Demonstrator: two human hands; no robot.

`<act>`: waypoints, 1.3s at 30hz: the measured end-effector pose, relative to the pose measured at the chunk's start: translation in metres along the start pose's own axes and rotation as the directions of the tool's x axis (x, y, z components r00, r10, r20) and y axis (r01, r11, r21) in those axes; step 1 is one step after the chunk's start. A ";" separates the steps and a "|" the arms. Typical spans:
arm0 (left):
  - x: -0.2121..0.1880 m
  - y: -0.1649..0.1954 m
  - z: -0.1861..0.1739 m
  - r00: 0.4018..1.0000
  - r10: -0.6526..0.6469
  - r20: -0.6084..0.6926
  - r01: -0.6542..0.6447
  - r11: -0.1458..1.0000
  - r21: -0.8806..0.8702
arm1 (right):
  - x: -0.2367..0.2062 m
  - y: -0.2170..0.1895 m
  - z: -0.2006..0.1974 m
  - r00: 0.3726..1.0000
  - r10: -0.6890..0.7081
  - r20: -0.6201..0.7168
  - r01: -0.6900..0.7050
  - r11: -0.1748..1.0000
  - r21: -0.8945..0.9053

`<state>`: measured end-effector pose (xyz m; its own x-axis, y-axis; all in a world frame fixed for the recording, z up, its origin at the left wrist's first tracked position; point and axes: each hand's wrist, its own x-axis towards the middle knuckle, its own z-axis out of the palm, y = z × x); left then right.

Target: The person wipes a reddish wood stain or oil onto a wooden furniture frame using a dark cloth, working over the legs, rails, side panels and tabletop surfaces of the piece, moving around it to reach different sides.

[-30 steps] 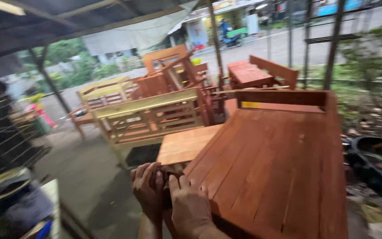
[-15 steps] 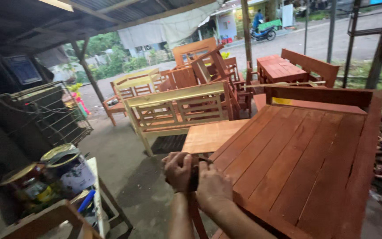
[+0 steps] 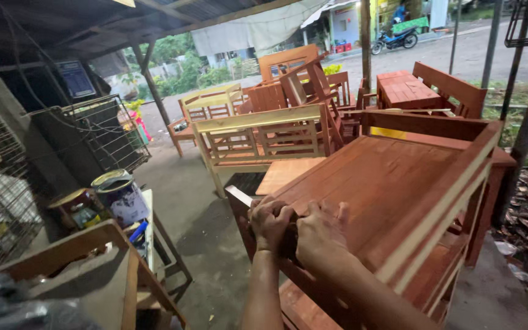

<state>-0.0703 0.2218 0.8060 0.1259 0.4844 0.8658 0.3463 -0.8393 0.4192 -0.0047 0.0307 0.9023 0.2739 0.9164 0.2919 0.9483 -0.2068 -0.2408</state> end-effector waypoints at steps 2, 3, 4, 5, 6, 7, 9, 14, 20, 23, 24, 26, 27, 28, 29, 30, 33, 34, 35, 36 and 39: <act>-0.011 0.025 -0.001 1.000 0.000 0.002 0.000 1.000 -0.008 | -0.022 0.019 -0.004 0.998 -0.061 -0.008 0.061 0.995 0.074; -0.016 0.036 -0.001 1.000 0.005 0.008 -0.005 1.000 -0.018 | -0.031 0.027 -0.004 0.996 -0.070 -0.059 0.074 0.995 0.069; -0.023 0.048 -0.001 1.000 0.005 0.014 -0.005 1.000 -0.031 | -0.041 0.033 -0.005 0.992 -0.076 -0.105 0.083 0.995 0.062; -0.029 0.059 0.000 1.000 0.003 0.020 -0.002 1.000 -0.020 | -0.051 0.041 -0.005 0.986 -0.081 -0.148 0.090 0.995 0.053; -0.035 0.069 0.000 1.000 0.000 0.027 0.000 1.000 -0.008 | -0.061 0.050 -0.004 0.982 -0.106 -0.158 0.117 0.991 0.063; -0.042 0.079 -0.001 1.000 0.000 0.031 0.000 1.000 0.008 | -0.070 0.057 -0.003 0.976 -0.133 -0.171 0.148 0.986 0.076; -0.051 0.099 -0.001 0.999 -0.037 0.002 0.037 0.999 0.000 | -0.080 0.071 -0.001 0.950 -0.180 -0.257 0.213 0.971 0.110; -0.063 0.151 -0.002 0.992 -0.124 -0.030 0.126 0.989 0.077 | -0.096 0.117 0.019 0.855 -0.181 -0.486 0.381 0.855 0.352; -0.068 0.201 0.027 0.953 -0.293 -0.080 0.302 0.942 0.144 | -0.095 0.181 0.074 0.911 0.128 -0.392 0.335 0.323 0.885; -0.053 0.212 0.053 0.924 -0.383 -0.023 0.373 0.912 -0.171 | -0.087 0.188 0.088 0.948 0.217 -0.233 0.272 -0.172 0.947; -0.049 0.216 0.064 0.875 -0.477 0.087 0.473 0.800 -0.370 | -0.085 0.188 0.087 0.945 0.244 -0.217 0.271 -0.216 0.938; -0.044 0.218 0.078 0.750 -0.543 0.377 0.625 0.397 -0.672 | -0.081 0.188 0.080 0.937 0.295 -0.187 0.276 -0.296 0.915; -0.044 0.220 0.085 0.689 -0.493 0.531 0.661 0.126 -0.739 | -0.079 0.188 0.074 0.941 0.293 -0.171 0.264 -0.318 0.910; -0.043 0.220 0.091 0.708 -0.421 0.567 0.671 0.148 -0.727 | -0.076 0.190 0.067 0.944 0.293 -0.153 0.252 -0.341 0.906; -0.043 0.223 0.099 0.722 -0.342 0.601 0.677 0.172 -0.716 | -0.073 0.192 0.061 0.946 0.292 -0.139 0.244 -0.362 0.900; -0.041 0.222 0.103 0.730 -0.263 0.631 0.681 0.196 -0.706 | -0.071 0.193 0.057 0.926 0.337 -0.171 0.285 -0.323 0.903; -0.029 0.217 0.106 0.630 -0.164 0.759 0.722 0.484 -0.494 | -0.067 0.194 0.057 0.837 0.521 -0.163 0.333 -0.251 0.909; -0.024 0.215 0.104 0.669 -0.179 0.721 0.625 0.661 -0.416 | -0.067 0.192 0.062 0.788 0.609 -0.086 0.307 -0.268 0.913; -0.019 0.213 0.101 0.709 -0.183 0.681 0.506 0.805 -0.311 | -0.067 0.188 0.070 0.726 0.688 -0.007 0.282 -0.289 0.915; -0.012 0.211 0.098 0.754 -0.173 0.634 0.365 0.912 -0.186 | -0.068 0.184 0.078 0.679 0.713 -0.173 0.354 -0.112 0.928; -0.008 0.210 0.087 0.870 -0.210 0.447 0.199 0.977 0.072 | -0.065 0.167 0.108 0.563 0.676 -0.476 0.461 0.221 0.860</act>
<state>0.0825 0.0631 0.8637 0.4522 0.7079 0.5426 0.4305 -0.7060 0.5623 0.1187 -0.0270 0.7433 0.8712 0.2133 0.4421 0.1984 0.6709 -0.7145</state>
